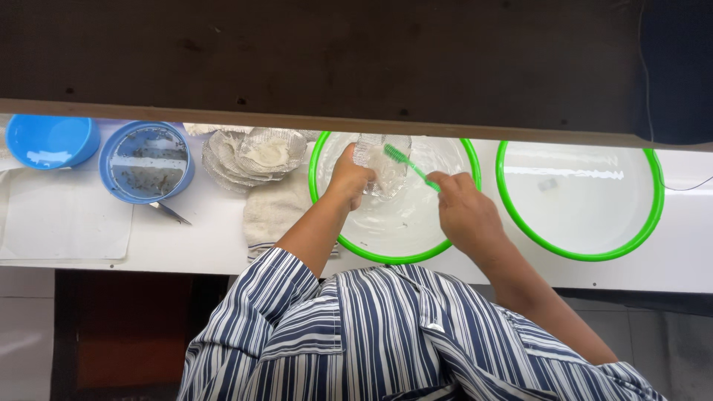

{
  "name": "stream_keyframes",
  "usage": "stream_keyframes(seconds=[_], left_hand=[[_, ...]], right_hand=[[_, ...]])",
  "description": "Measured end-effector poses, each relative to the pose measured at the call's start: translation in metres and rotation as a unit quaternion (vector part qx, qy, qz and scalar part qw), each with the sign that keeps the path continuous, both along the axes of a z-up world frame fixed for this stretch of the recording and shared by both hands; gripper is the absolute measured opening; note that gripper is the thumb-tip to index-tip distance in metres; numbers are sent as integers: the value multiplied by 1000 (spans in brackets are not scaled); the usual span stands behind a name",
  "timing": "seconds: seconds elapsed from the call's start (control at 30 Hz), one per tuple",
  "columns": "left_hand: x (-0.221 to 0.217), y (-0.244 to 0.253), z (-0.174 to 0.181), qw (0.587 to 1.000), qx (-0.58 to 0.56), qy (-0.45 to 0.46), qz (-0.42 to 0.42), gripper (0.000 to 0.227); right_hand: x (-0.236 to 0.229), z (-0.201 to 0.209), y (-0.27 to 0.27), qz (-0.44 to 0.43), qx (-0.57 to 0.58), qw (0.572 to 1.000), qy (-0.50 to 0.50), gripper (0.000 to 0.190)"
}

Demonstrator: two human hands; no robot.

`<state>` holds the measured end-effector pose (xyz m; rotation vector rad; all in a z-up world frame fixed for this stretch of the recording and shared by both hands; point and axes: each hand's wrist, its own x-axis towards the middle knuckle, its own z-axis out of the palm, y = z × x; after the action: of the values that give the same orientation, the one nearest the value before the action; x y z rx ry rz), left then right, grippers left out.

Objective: The person cleans a small, white, flexible mold using a green toothbrush and water from a green-rimmed basin. They scrub the mold thoroughly, rinse it, and then dry it with a cloth. The process is repeated for another mold.

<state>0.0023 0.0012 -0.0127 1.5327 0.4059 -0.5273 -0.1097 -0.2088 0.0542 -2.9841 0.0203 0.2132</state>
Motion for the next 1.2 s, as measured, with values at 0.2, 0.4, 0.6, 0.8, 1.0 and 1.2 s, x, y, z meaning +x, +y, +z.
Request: stream_keyframes(seconds=[0.2, 0.4, 0.6, 0.8, 1.0, 1.2], left_hand=[[5, 3, -9, 998, -49, 31, 32, 71], [-7, 4, 33, 997, 60, -37, -24, 67], [-8, 1, 29, 995, 93, -45, -15, 69], [-11, 0, 37, 994, 94, -55, -22, 67], [-9, 1, 20, 993, 95, -64, -21, 64], [-9, -3, 30, 996, 80, -42, -28, 65]], right_hand=[[5, 2, -3, -24, 21, 998, 50, 41], [9, -19, -9, -11, -31, 999, -41, 40], [11, -4, -9, -26, -11, 998, -52, 38], [11, -2, -16, -5, -35, 996, -77, 37], [6, -17, -7, 12, -42, 999, -14, 35], [-3, -12, 0, -7, -62, 997, -44, 35]])
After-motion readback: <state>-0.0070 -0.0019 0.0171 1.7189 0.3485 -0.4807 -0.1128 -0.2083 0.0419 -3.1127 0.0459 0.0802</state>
